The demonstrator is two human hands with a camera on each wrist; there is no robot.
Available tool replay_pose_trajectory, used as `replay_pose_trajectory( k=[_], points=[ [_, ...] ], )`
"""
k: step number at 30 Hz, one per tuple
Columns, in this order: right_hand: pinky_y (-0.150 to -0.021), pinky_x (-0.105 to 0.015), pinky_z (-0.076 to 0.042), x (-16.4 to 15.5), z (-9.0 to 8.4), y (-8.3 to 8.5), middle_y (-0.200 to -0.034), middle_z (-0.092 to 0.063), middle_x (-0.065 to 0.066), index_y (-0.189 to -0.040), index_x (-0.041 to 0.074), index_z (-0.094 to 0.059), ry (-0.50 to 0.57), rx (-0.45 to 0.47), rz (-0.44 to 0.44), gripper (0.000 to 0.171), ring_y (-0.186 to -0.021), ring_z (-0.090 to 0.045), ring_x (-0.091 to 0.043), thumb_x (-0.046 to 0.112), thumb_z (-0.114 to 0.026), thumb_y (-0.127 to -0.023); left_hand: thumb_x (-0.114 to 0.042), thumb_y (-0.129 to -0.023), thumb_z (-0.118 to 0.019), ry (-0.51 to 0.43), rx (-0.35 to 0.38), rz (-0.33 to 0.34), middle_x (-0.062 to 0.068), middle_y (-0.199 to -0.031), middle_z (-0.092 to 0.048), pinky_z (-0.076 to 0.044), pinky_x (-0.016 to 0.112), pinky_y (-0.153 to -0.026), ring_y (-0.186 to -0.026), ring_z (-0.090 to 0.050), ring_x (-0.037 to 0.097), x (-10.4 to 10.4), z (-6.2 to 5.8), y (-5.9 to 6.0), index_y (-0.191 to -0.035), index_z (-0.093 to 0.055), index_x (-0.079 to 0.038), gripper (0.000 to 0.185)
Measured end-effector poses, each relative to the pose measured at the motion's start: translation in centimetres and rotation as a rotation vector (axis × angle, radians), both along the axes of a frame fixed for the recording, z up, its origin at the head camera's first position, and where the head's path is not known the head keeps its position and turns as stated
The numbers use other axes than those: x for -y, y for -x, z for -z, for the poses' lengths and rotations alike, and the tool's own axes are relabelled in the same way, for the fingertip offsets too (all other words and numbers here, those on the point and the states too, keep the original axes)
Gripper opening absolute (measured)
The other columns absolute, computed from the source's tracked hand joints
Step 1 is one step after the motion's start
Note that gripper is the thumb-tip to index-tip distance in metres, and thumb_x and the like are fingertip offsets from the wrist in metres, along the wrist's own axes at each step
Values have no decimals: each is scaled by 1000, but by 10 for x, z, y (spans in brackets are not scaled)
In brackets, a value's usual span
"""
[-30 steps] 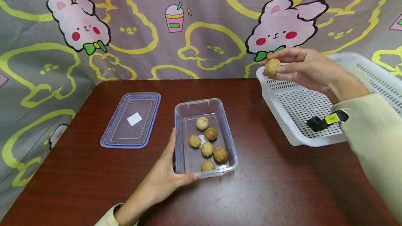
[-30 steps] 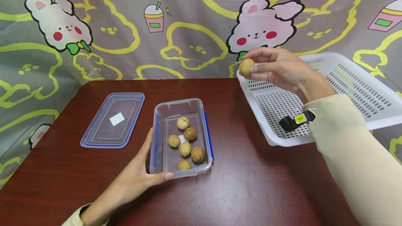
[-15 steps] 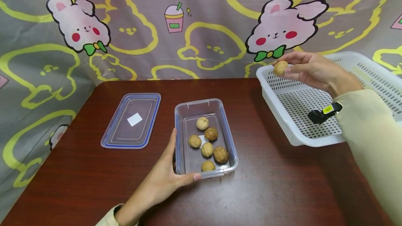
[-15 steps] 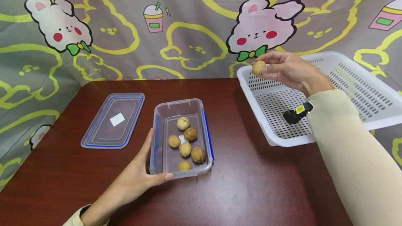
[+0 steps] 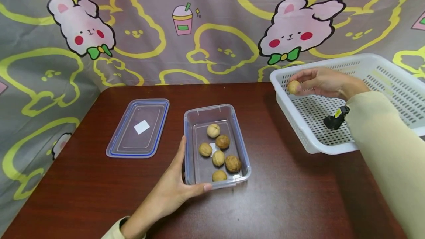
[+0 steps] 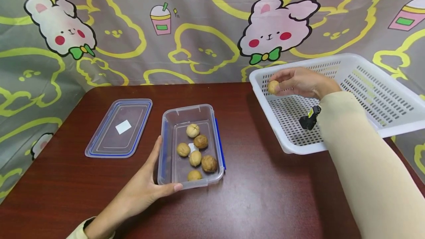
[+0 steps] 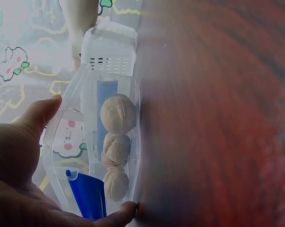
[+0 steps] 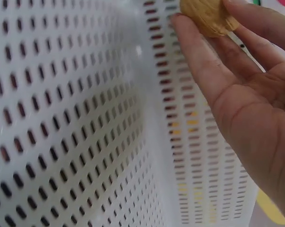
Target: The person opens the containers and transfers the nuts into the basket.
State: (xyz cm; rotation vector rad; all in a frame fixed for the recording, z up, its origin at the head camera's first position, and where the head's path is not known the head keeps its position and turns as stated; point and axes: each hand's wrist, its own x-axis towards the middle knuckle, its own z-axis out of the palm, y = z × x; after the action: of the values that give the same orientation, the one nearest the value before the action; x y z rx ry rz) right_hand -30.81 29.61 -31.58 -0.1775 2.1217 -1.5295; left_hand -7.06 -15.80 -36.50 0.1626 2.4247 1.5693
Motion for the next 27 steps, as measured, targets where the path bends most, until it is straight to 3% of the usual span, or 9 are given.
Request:
replay_pose_trajectory(
  k=[11, 17, 27],
  points=[
    [-96, -33, -60, 3, 11, 2, -113, -71, 4, -125, 6, -72, -207, 57, -88, 26, -104, -67, -15, 2, -67, -100, -30, -76, -95, 8, -2, 1, 13, -175, -16, -29, 54, -122, -149, -41, 31, 1, 1, 1, -169, 8, -27, 139],
    [-91, -33, -61, 5, 14, 4, -108, -70, 2, -118, 8, -75, -293, 50, -110, 20, -100, -66, -16, 6, -70, -99, -30, -76, -96, 16, -9, 5, 13, -175, -16, -28, 55, -123, -151, -39, 31, 1, 1, 1, -169, 8, -26, 140],
    [-89, -37, -62, 6, 14, 3, -108, -72, -1, -133, -5, -66, -401, -4, -74, 39, -95, -67, -21, 12, -72, -99, -33, -76, -95, 34, -11, 7, 13, -176, -14, -24, 57, -125, -154, -34, 32, 1, 1, 1, -169, 8, -28, 140]
  ],
)
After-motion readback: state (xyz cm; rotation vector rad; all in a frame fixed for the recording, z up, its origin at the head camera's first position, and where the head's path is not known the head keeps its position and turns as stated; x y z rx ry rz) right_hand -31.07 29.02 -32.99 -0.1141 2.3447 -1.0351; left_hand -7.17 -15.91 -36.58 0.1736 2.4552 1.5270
